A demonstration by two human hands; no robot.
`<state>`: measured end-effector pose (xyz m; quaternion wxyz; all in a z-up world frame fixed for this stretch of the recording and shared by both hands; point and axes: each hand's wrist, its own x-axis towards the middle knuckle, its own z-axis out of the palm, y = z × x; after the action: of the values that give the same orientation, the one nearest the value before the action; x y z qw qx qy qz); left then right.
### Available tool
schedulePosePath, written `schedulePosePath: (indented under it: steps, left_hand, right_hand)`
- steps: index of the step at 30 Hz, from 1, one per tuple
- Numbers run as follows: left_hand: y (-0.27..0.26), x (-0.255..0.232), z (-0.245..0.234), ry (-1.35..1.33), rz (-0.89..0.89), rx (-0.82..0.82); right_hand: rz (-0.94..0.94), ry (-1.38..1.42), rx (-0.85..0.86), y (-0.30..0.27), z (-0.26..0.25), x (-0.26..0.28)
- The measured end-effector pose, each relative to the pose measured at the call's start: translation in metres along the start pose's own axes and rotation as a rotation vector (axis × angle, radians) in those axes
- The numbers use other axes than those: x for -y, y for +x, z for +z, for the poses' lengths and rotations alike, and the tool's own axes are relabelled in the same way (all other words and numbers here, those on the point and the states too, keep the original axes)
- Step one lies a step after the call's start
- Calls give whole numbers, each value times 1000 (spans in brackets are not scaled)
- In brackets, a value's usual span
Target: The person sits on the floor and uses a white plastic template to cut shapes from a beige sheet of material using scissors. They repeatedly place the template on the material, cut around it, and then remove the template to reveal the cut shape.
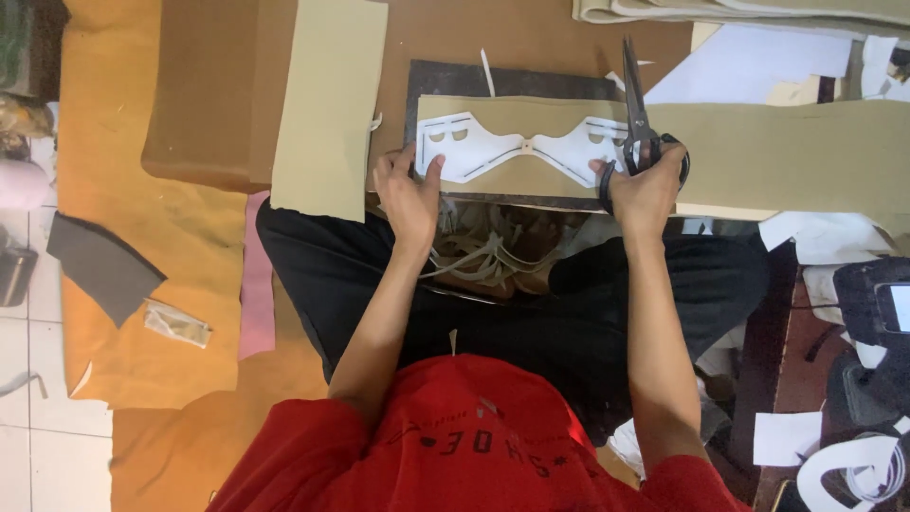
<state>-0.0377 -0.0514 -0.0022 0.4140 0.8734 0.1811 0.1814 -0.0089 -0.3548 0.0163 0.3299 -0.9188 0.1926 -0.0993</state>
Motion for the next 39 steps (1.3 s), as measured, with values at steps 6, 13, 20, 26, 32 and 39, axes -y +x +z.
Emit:
schedulePosePath:
  steps: [6,13,20,26,32,39]
  left_hand:
    - [0,4,2,-42,10,1]
    - [0,4,4,3,27,-2]
    - [-2,-36,3,333,248,-76]
    - [-26,-88,66,-84,716,244]
    - [-42,-101,141,176,916,735]
    - [-36,-112,126,441,994,799]
  right_hand:
    - [-39,-56,13,-3,-2,0]
    - [-28,-33,0,-5,-1,-5]
    - [-62,6,-101,-9,-16,2]
    - [-1,59,19,-60,-61,-13]
    - [434,639,475,-138,-95,-41]
    - [689,579,609,-147,-106,-48]
